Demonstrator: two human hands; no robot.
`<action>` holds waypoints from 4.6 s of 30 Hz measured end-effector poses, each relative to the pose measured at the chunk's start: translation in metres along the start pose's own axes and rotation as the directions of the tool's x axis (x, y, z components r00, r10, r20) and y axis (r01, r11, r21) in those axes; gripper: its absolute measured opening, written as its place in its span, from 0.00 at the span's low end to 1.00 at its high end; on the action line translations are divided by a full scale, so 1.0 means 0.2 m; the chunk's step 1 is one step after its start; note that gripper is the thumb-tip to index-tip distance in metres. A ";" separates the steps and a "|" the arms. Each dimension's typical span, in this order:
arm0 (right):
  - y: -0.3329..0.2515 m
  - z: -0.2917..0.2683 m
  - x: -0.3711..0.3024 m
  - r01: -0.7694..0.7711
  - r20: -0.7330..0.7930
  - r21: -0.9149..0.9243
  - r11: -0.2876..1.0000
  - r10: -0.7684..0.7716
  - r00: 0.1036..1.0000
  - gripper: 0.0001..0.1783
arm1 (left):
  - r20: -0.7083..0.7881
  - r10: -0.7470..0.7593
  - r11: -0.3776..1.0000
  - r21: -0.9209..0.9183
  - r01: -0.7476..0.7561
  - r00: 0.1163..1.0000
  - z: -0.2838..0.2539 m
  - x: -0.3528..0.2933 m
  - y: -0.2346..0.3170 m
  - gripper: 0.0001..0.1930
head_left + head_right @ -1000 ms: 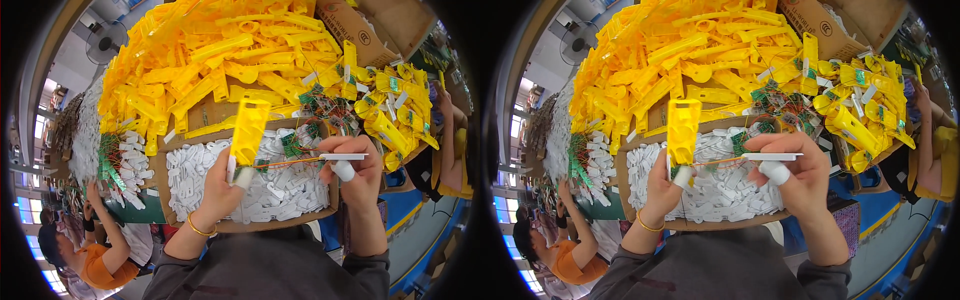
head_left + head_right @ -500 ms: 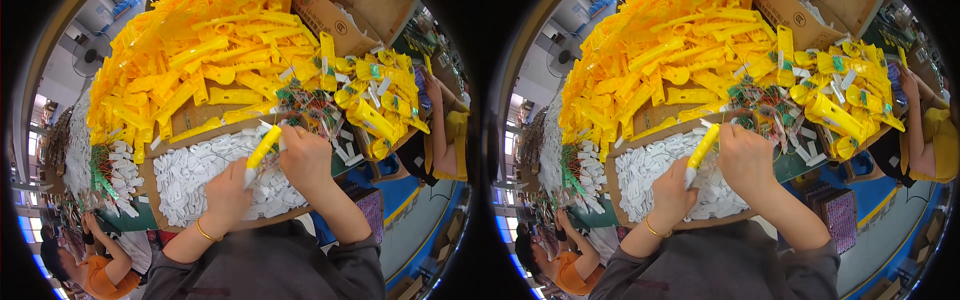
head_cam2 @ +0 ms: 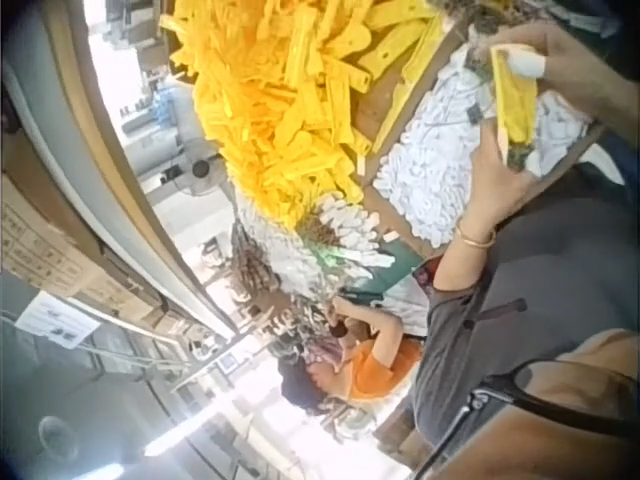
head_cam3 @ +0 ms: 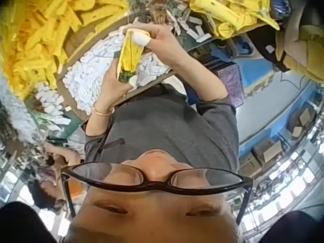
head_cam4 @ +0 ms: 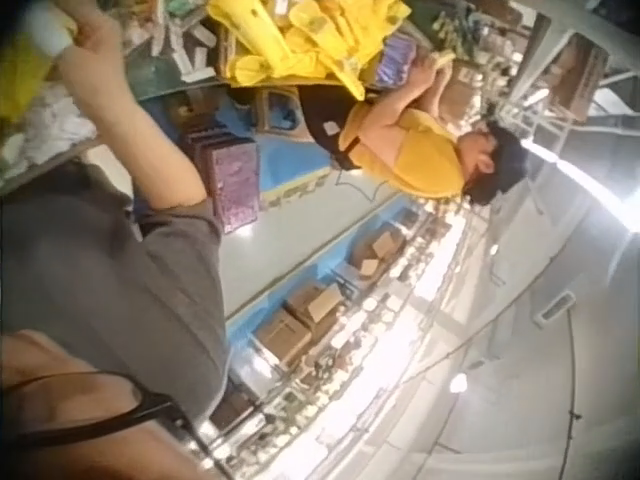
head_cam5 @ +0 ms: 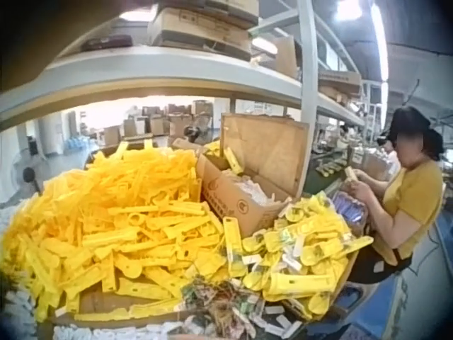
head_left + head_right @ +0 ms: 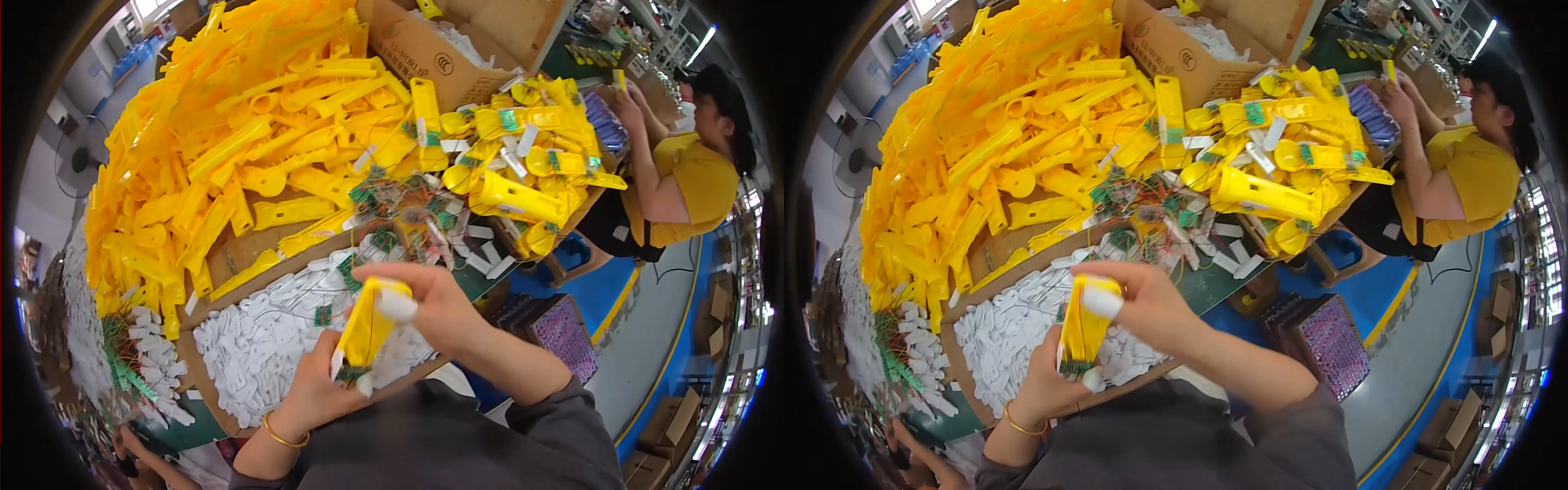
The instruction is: The person is assembling small electronic circuit boards and wires into yellow plastic housings at a factory assembly line.
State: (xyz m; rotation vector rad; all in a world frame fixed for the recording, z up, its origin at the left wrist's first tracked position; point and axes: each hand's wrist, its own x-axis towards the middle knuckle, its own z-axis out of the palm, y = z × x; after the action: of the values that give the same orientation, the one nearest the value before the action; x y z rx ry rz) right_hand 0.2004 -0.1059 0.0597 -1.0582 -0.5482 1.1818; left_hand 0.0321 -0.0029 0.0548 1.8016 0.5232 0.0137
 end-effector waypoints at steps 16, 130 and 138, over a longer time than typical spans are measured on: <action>-0.47 -0.77 -0.15 0.327 -0.604 -0.047 0.944 -0.288 0.743 0.26 | -0.555 -0.014 0.967 0.205 0.153 0.831 -0.69 0.17 -0.34 0.18; 0.26 0.15 0.03 0.565 0.332 -0.778 0.275 -0.584 0.740 0.21 | -0.147 -0.203 0.416 -0.908 -0.051 0.968 0.05 -0.03 -0.20 0.33; 0.23 0.13 0.04 0.601 0.434 -0.739 0.304 -0.467 0.770 0.21 | -0.161 -0.225 0.443 -0.895 -0.047 0.961 0.08 -0.02 -0.25 0.29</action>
State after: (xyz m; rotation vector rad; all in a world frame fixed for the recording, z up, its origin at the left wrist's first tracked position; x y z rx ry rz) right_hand 0.1603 -0.0878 0.0303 -1.4402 -1.6020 0.2787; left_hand 0.0152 -0.0083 0.0050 0.6823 0.6327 0.4002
